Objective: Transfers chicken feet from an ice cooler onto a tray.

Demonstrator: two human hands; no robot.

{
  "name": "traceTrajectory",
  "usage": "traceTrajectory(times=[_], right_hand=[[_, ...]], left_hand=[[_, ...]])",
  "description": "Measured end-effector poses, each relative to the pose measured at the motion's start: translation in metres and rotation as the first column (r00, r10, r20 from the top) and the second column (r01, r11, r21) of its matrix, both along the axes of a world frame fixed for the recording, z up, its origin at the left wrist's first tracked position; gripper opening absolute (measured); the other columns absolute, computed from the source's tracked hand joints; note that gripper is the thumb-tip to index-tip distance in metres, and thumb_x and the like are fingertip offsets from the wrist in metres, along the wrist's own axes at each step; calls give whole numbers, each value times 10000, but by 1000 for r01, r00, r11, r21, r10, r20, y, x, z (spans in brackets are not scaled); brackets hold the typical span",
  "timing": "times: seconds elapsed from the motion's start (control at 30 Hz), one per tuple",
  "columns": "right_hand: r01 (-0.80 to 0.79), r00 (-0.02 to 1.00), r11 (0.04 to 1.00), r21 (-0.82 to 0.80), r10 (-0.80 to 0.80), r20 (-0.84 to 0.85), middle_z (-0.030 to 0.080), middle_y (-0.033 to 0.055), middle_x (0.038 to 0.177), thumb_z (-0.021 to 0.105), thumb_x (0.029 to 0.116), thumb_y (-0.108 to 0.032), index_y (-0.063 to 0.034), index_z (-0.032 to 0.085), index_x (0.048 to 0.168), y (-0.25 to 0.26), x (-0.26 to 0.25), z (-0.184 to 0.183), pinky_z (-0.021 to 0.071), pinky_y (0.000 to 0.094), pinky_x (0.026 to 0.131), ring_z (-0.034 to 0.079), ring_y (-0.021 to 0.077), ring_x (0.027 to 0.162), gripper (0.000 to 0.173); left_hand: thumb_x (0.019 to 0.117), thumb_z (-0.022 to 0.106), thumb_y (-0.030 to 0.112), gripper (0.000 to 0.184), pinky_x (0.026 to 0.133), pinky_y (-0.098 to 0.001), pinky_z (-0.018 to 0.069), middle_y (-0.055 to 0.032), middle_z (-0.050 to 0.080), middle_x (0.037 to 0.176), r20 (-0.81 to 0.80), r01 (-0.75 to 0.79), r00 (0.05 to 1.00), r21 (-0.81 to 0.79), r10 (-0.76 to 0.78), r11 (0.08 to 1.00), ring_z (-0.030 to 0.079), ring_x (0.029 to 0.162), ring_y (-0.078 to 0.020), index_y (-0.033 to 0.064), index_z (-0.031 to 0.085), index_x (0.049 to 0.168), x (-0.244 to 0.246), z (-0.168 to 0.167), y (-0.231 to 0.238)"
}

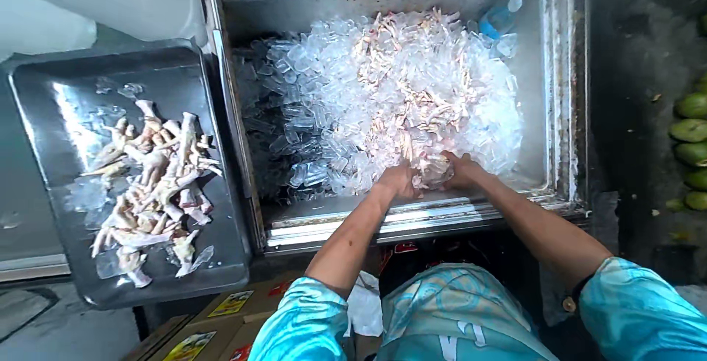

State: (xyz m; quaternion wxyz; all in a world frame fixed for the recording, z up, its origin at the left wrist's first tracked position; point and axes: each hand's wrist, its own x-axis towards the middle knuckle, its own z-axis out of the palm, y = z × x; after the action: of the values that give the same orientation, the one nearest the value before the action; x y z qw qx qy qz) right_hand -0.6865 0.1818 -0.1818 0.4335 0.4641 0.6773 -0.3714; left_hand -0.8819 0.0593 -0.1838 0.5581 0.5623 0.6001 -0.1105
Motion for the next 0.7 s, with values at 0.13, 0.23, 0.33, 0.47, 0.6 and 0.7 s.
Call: traceTrajectory(times=[0.13,0.23,0.33,0.47,0.6,0.7], right_hand=[[-2,999,1000,-22,2,40,284,384,1553,938,654,-507,-335,277,1617,-2,-16,1,459,692,1001,472,561,1305,1181],[24,999,1000,-11,-23,46,247,387,1571,932,650,-521,-321,316,1604,-8,-17,2,458,702,999,457,569,1316,1154],[37,999,999,-11,-36,34,259,371,1571,925,647,-539,-317,315,1604,-12,-18,-1,462,693,1002,446,553,1334,1156],[51,996,998,-21,-52,-77,367,303,1571,886,696,-550,-229,287,1626,-34,-44,7,364,713,1100,380,520,1419,1151],[113,978,989,-92,-127,-165,310,364,1561,851,801,-319,-222,253,1632,-65,-84,24,470,670,1021,496,541,1305,1029],[152,966,981,-121,-173,-192,240,396,1567,832,815,-218,-278,276,1623,-80,-106,32,472,677,1012,471,583,1295,982]], left_hand=[[912,735,479,460,1060,-561,486,-162,547,1452,124,-351,932,69,341,934,575,1294,-318,106,724,1181,-36,6,-2],[794,827,569,811,987,-607,521,-151,486,1514,-14,-420,906,95,424,902,601,1246,-360,185,541,1448,-45,-13,-4],[637,888,650,1234,1011,-653,475,-199,331,1621,-127,-319,937,60,324,946,502,1333,-452,270,257,1627,-31,-25,1],[612,929,580,1213,952,-643,523,-239,307,1618,-79,-217,972,44,220,975,570,1240,-473,342,284,1612,-18,-27,8],[656,948,442,1062,965,-647,518,-189,432,1556,-8,-158,987,65,159,985,586,1246,-432,268,409,1554,-39,-27,-2],[672,947,404,1079,1008,-653,489,-174,443,1553,-3,-136,991,82,136,987,536,1325,-416,204,383,1569,-61,-26,-15]])
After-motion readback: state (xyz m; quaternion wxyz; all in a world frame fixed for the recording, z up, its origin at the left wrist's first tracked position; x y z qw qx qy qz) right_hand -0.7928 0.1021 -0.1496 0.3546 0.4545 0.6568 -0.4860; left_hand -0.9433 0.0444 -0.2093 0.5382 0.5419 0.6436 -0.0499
